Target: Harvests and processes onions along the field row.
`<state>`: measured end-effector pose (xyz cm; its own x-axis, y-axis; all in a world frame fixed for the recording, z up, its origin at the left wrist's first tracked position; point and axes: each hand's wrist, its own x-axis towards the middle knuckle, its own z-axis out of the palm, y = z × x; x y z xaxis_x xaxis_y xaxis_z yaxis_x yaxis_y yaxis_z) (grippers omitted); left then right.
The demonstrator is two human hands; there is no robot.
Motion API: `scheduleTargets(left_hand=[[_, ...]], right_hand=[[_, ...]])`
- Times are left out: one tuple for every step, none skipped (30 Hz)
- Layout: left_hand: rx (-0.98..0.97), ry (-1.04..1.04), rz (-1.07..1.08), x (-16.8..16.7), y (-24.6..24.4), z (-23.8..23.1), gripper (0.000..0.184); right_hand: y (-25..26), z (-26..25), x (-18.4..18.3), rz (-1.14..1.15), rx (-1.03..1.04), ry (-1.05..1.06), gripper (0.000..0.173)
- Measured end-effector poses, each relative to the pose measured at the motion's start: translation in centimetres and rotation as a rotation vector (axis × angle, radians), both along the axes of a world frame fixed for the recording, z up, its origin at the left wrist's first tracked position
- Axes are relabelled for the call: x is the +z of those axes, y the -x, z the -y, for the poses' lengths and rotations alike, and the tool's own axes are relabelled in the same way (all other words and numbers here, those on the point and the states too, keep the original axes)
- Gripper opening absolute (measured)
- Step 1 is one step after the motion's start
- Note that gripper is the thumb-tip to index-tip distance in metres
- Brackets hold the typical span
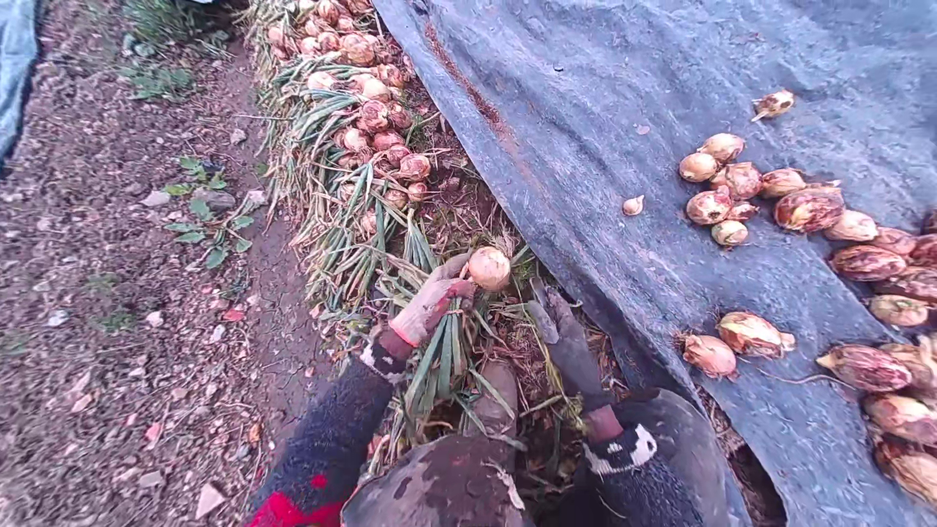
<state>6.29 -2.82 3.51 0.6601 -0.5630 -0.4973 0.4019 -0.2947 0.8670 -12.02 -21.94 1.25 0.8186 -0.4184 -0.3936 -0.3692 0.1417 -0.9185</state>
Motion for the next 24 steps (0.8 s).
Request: scheduleTargets(left_hand=[[-0.069,-0.015,-0.027,1.1,1.6,-0.3,0.068],[-0.130,-0.041,-0.047,2.1,3.0,-0.5,0.068],[-0.184,-0.073,-0.060,3.1,4.2,-0.7,0.066],[-0.235,-0.110,-0.062,4.1,5.2,-0.9,0.064],[-0.288,-0.141,-0.051,4.9,5.8,-1.0,0.063],[-0.328,-0.152,-0.043,5.6,6.2,-1.2,0.061],[-0.360,-0.132,-0.055,6.1,6.5,-1.4,0.060],[-0.381,-0.089,-0.087,6.5,6.8,-1.5,0.059],[-0.405,-0.049,-0.122,6.8,7.0,-1.7,0.060],[-0.438,-0.047,-0.141,7.0,7.1,-1.8,0.065],[-0.438,-0.081,-0.120,6.9,7.4,-1.7,0.069],[-0.411,-0.153,-0.052,6.5,8.0,-1.4,0.071],[-0.377,-0.232,0.043,6.1,8.7,-1.0,0.072],[-0.372,-0.317,0.176,5.7,9.2,-0.8,0.076],[-0.409,-0.442,0.369,5.6,9.6,-0.5,0.080],[-0.435,-0.562,0.581,5.4,10.1,-0.3,0.086],[-0.429,-0.662,0.779,4.7,10.7,0.0,0.092],[-0.403,-0.745,0.917,3.6,10.9,0.2,0.093],[-0.343,-0.782,0.943,2.0,10.4,0.3,0.086],[-0.224,-0.735,0.837,0.3,9.6,0.1,0.074],[-0.068,-0.609,0.661,-1.2,8.5,-0.4,0.059],[0.100,-0.478,0.454,-1.7,7.5,-0.5,0.047],[0.245,-0.359,0.266,-1.7,6.9,-0.6,0.044],[0.330,-0.292,0.173,-1.3,6.5,-0.6,0.047]], right_hand=[[0.2,-0.3,0.2,0.035,0.033,-0.002,0.074],[0.5,-0.6,0.4,0.078,0.049,-0.030,0.073],[0.9,-1.0,0.7,0.132,0.058,-0.064,0.069],[1.1,-1.4,1.1,0.190,0.039,-0.078,0.061],[1.3,-1.7,1.3,0.250,0.024,-0.093,0.055],[1.7,-1.7,1.5,0.281,0.024,-0.093,0.050],[2.0,-1.7,1.6,0.289,0.021,-0.086,0.044],[2.4,-1.6,1.7,0.291,0.026,-0.087,0.038],[2.7,-1.5,2.0,0.293,0.050,-0.088,0.036],[2.8,-1.4,2.3,0.298,0.074,-0.092,0.035],[2.9,-1.4,2.5,0.289,0.094,-0.093,0.036],[2.9,-1.4,2.6,0.276,0.110,-0.097,0.037],[2.9,-1.4,2.6,0.263,0.118,-0.110,0.038],[2.9,-1.3,2.5,0.250,0.114,-0.123,0.038],[2.9,-1.4,2.2,0.227,0.105,-0.127,0.039],[2.8,-1.6,1.8,0.197,0.095,-0.114,0.040],[2.8,-1.8,1.7,0.179,0.095,-0.105,0.040],[2.8,-2.0,2.2,0.188,0.104,-0.106,0.040],[2.8,-2.4,3.3,0.228,0.111,-0.141,0.039],[2.8,-3.0,4.5,0.298,0.100,-0.225,0.037],[2.8,-3.4,5.5,0.344,0.062,-0.302,0.037],[2.5,-3.7,5.7,0.337,-0.028,-0.307,0.036],[2.3,-3.5,5.1,0.252,-0.100,-0.238,0.039],[2.1,-2.8,4.0,0.100,-0.098,-0.122,0.045]])
